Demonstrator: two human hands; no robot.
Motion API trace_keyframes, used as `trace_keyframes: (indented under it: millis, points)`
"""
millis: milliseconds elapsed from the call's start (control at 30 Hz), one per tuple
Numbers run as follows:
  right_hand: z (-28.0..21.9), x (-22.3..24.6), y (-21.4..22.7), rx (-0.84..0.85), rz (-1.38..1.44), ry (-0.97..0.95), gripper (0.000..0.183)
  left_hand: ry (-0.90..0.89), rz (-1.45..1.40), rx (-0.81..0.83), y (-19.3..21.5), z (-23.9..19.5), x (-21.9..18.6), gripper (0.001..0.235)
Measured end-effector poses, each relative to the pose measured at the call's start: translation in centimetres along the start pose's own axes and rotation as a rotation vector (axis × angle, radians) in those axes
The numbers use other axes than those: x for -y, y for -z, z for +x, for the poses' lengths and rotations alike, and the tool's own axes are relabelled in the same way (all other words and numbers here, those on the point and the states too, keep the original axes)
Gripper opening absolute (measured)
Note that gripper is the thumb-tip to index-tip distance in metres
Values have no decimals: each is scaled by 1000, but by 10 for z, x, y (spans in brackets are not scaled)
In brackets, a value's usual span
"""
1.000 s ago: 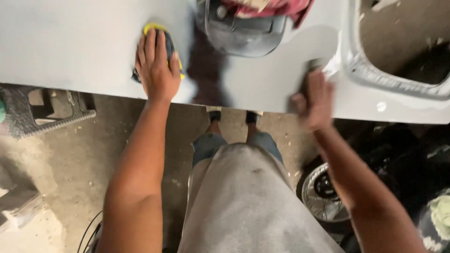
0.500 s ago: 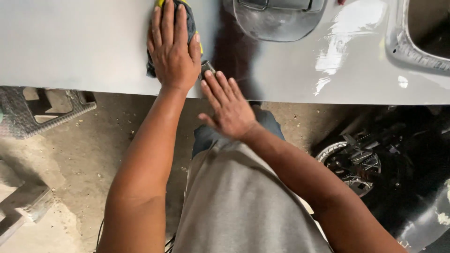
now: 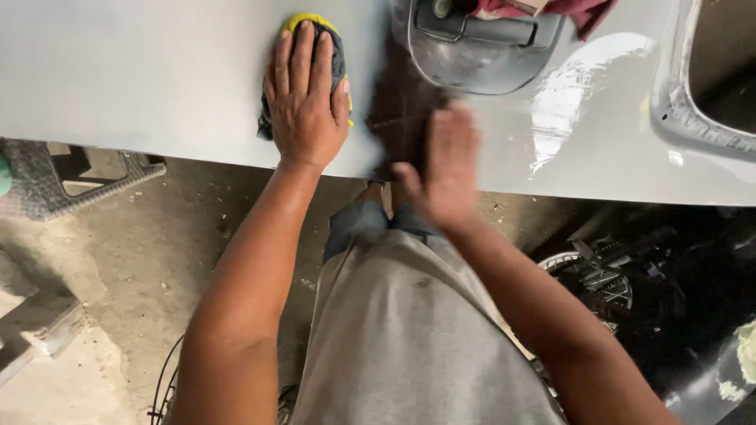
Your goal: The person sands a white car door panel using a sanding block and a yellow sponge. They repeatedly wipe the surface with a cloth and dip the sponge into a green bucket of water to continue the wet sanding process.
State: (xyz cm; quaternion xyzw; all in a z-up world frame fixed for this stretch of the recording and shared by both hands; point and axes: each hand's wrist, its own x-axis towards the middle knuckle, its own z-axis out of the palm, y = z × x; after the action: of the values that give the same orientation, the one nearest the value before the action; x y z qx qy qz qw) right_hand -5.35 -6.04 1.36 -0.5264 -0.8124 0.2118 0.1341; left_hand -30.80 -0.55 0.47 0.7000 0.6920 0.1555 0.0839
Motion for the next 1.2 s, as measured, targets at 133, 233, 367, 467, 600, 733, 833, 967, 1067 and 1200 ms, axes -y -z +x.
trace_keyframes:
  millis: [133, 233, 367, 467, 600, 733, 833, 967, 1067, 1200]
  points:
    - [47, 63, -5, 181, 25, 135, 88, -6, -22, 23, 0, -15, 25, 53]
    - [40, 53, 3, 413, -93, 258, 83, 98, -13, 50, 16, -43, 58, 54]
    - [21, 21, 16, 609, -138, 324, 82, 180, -4, -36, 34, -53, 101, 52]
    - [46, 26, 8, 601, -158, 292, 84, 190, 29, -53, 31, -44, 113, 52]
    - [168, 74, 1, 507, -183, 72, 88, 123, 15, -33, 39, -12, 135, 53]
    - [212, 113, -19, 397, -190, -51, 88, 14, 22, -13, 40, 27, 184, 55]
    - [185, 142, -44, 443, -234, -40, 89, -39, 18, -36, 53, 58, 218, 56]
    - [102, 139, -60, 591, -147, 104, 85, -85, -18, 3, 57, 91, 236, 55]
    - [70, 103, -52, 414, -208, 7, 84, -115, -34, -2, 61, 105, 242, 53]
    - [66, 75, -29, 118, -244, -535, 83, -106, -5, -14, 57, 106, 237, 54]
